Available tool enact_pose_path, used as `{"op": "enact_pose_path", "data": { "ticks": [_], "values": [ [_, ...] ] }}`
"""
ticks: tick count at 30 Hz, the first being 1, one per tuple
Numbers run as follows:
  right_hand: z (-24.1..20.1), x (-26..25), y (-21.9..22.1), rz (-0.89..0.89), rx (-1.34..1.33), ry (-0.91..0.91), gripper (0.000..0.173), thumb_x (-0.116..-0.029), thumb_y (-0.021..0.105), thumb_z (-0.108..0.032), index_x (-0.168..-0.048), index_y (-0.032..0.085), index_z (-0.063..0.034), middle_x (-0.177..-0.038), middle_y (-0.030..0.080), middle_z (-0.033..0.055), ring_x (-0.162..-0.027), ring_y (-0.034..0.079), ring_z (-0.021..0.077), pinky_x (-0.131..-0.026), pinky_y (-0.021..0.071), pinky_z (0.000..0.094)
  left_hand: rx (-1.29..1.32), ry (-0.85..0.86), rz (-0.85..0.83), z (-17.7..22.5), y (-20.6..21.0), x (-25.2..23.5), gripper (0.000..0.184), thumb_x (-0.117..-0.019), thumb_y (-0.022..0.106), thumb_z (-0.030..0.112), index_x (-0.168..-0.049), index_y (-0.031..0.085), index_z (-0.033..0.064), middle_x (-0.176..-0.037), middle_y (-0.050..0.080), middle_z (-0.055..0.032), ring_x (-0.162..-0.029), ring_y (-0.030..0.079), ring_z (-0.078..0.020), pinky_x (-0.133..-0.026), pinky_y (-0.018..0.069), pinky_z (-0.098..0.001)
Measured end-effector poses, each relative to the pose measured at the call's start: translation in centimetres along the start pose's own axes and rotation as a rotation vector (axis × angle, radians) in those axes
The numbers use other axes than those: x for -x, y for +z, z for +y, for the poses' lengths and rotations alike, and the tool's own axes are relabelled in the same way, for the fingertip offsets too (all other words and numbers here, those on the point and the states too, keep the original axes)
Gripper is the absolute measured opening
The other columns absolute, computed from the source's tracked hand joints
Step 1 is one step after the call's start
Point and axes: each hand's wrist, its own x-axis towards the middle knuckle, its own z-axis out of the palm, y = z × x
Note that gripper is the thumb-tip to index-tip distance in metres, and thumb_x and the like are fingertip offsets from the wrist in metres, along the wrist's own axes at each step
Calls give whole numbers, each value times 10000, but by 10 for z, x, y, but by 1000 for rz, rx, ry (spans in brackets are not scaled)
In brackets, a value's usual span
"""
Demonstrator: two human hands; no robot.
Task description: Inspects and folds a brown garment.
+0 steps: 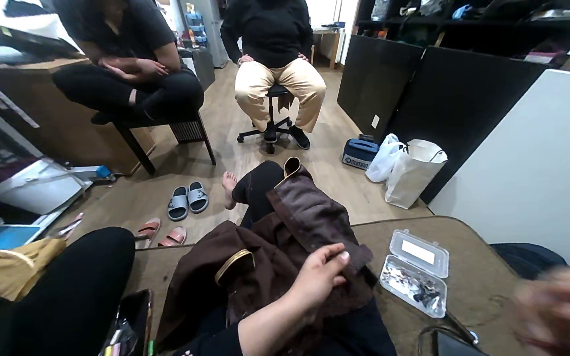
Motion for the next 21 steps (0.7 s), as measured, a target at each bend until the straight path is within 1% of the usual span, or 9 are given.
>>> {"op": "enact_pose_path", "data": {
  "ticks": [2,5,7,8,12,14,16,19,21],
  "values": [
    [30,2,50,-142,-56,127,127,-1014,646,-257,-1095,729,-308,-986,696,-176,-749,658,-48,-618,581,161,50,151,117,14,-7,2,325,-1062,517,124,-1340,580,-31,-1281,635,-123,-1112,652,-157,-947,557,-335],
    [85,11,105,-403,31,94,95,-973,671,-102,-968,732,-30,-1040,667,74,-909,669,82,-767,593,235,33,410,245,36,-32,15,279,-980,629,57,-1249,688,17,-1153,720,-89,-976,705,-164,-857,598,-324],
    [115,5,120,-396,315,-65,112,-949,666,-132,-913,732,-49,-1137,679,144,-1044,672,150,-887,574,268,27,495,312,44,-47,32,362,-891,697,-16,-1248,708,42,-1148,729,-112,-956,716,-187,-819,613,-323],
    [125,-3,123,-323,437,-143,103,-931,645,-144,-899,719,-80,-1143,680,150,-1067,672,187,-909,574,312,37,523,322,45,-52,42,411,-859,706,-36,-1262,702,41,-1157,726,-126,-963,719,-197,-822,618,-327],
    [131,-43,115,-129,633,-336,87,-874,644,-158,-901,708,-107,-1067,672,166,-968,685,256,-807,593,403,54,778,340,28,-56,82,488,-818,772,-26,-1292,658,-15,-1229,715,-107,-1074,714,-175,-922,611,-321],
    [127,-58,111,-120,632,-386,97,-896,640,-207,-915,699,-133,-1044,667,107,-962,663,158,-820,573,301,-70,925,368,22,-53,100,485,-860,757,-15,-1329,640,30,-1300,695,-26,-1130,695,-135,-967,600,-313],
    [124,-66,113,-124,601,-423,120,-890,644,-242,-927,697,-142,-1030,676,69,-1006,644,103,-877,538,240,-257,1048,454,17,-51,109,519,-883,753,14,-1374,639,137,-1348,671,73,-1143,682,-73,-956,602,-272],
    [119,-69,119,-160,618,-453,165,-886,636,-259,-951,723,-135,-1010,702,87,-1008,670,154,-867,557,301,-321,1116,467,12,-50,111,574,-903,767,62,-1429,612,234,-1407,627,109,-1176,664,-56,-964,598,-254],
    [116,-61,125,-174,676,-485,149,-942,591,-229,-960,708,-138,-934,715,82,-922,699,175,-808,583,332,-240,1062,417,13,-50,108,603,-888,770,39,-1448,582,159,-1431,610,63,-1190,663,-94,-975,603,-294]
  ]
}}
